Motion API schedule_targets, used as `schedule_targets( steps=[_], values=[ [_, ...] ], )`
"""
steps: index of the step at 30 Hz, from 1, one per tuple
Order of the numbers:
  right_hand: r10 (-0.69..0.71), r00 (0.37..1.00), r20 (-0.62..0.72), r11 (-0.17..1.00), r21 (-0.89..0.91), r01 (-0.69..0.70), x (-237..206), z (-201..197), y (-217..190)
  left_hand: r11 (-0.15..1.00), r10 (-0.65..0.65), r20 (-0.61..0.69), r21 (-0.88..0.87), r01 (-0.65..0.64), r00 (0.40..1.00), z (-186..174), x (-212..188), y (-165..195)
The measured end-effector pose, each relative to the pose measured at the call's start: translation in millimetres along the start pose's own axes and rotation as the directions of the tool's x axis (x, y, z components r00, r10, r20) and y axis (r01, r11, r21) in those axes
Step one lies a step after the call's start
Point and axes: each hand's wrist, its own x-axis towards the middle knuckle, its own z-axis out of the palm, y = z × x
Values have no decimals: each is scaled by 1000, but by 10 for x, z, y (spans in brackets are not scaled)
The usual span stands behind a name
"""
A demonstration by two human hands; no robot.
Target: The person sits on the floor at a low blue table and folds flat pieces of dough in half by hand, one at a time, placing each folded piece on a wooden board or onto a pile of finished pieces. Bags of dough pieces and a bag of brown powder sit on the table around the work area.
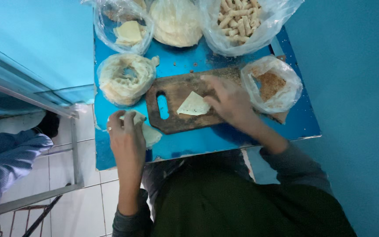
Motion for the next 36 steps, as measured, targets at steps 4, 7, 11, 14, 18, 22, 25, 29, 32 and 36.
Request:
schedule_targets(
  steps=[4,7,11,14,18,22,25,29,32,36],
  values=[
    [-76,987,142,995,81,65,19,-77,139,986,108,-55,133,-100,993,139,-56,216],
    [-202,958,202,979,8,205,60,45,166,918,390,31,66,-392,920,402,-114,441],
    [-215,963,165,976,-11,219,33,163,130,922,383,89,23,-386,920,677,-144,534],
    [-248,958,145,920,-275,280,-35,190,68,920,385,59,45,-388,921,723,-180,499],
    [-277,940,197,738,-583,340,-91,242,-23,915,393,21,87,-393,919,736,-204,509],
    [-277,916,291,580,-709,401,-70,225,-48,910,396,44,113,-398,917,716,-211,514],
    [-251,914,318,654,-640,403,-11,44,-9,913,392,39,109,-394,919,710,-198,513],
    [-147,989,31,864,-483,144,-144,-494,82,923,382,12,46,-382,924,699,-173,500],
    [266,958,-110,950,-138,-279,-294,-954,318,932,359,11,-54,-358,933,668,-183,489],
    [260,960,100,960,-129,-247,-364,-1019,712,938,278,53,-228,-260,959,626,-161,473]
  ],
)
